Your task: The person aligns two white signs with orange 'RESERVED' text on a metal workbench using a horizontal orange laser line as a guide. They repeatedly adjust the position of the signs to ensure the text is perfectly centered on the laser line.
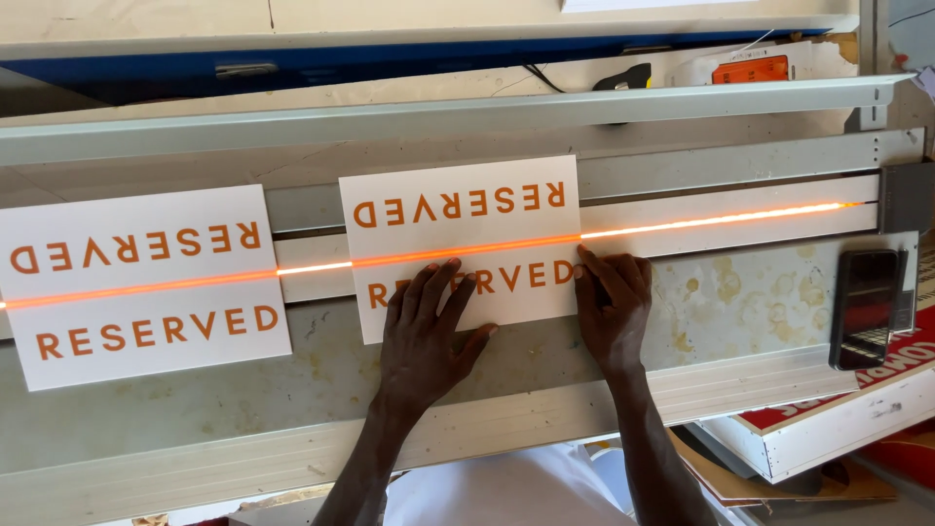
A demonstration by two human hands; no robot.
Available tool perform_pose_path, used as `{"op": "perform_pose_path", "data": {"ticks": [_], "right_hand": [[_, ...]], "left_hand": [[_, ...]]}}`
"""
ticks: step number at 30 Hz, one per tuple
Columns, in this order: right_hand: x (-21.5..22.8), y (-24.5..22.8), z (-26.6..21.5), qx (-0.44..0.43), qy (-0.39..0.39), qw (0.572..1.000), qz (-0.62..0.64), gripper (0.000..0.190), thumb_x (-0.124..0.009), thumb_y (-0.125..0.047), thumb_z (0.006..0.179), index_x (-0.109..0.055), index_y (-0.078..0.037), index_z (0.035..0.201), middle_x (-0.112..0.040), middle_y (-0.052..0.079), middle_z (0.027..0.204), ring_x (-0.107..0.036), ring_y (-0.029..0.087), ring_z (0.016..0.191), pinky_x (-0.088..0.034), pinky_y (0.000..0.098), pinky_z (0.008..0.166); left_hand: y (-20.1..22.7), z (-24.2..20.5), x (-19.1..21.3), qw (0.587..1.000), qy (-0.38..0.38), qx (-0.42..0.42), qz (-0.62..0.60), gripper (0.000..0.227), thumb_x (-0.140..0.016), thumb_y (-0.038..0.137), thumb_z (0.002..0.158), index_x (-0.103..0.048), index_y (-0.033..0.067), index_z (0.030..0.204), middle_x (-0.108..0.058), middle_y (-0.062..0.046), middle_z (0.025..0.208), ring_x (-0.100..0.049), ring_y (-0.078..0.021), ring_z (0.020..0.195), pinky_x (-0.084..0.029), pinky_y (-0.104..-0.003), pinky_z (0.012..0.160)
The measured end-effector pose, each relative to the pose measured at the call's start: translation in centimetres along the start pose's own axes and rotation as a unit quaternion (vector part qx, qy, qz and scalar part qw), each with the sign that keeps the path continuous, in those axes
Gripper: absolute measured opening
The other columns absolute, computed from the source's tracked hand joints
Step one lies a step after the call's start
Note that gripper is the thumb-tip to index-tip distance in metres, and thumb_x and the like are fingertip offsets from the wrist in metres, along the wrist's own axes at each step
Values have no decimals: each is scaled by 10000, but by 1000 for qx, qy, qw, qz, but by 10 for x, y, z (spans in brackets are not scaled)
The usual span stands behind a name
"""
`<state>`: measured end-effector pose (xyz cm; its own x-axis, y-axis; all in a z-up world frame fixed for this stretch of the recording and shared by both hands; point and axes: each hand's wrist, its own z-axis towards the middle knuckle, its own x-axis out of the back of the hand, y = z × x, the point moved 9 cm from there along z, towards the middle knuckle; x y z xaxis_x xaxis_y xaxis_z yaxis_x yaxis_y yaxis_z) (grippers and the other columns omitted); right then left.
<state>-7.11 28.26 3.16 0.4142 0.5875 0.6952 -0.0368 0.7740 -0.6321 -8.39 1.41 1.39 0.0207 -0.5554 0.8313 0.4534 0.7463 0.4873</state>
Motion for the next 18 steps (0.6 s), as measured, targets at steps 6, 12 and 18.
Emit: {"op": "perform_pose_path", "data": {"ticks": [6,12,18], "right_hand": [[0,0,1,-5,1,1000,11,233,-811,-82,1083,-890,-61,1301,-693,90,939,-658,300,977,-565,442,927],[0,0,0,0,0,1000,7,231,-808,-88,1094,-886,-65,1310,-695,97,946,-665,313,985,-566,450,941],[17,-25,8,27,17,999,19,200,-805,-58,1112,-883,-35,1295,-691,85,963,-668,305,975,-547,444,942]], "left_hand": [[2,1,2,1000,2,7,8,673,-781,617,1000,-726,228,1546,-616,-73,1594,-572,-334,1497,-468,-546,1225],[0,-1,0,1000,5,10,8,675,-787,619,992,-730,236,1544,-622,-59,1590,-570,-321,1497,-464,-539,1231],[5,3,6,1000,4,7,8,678,-781,610,991,-728,214,1538,-635,-61,1574,-585,-319,1481,-474,-539,1220]]}}
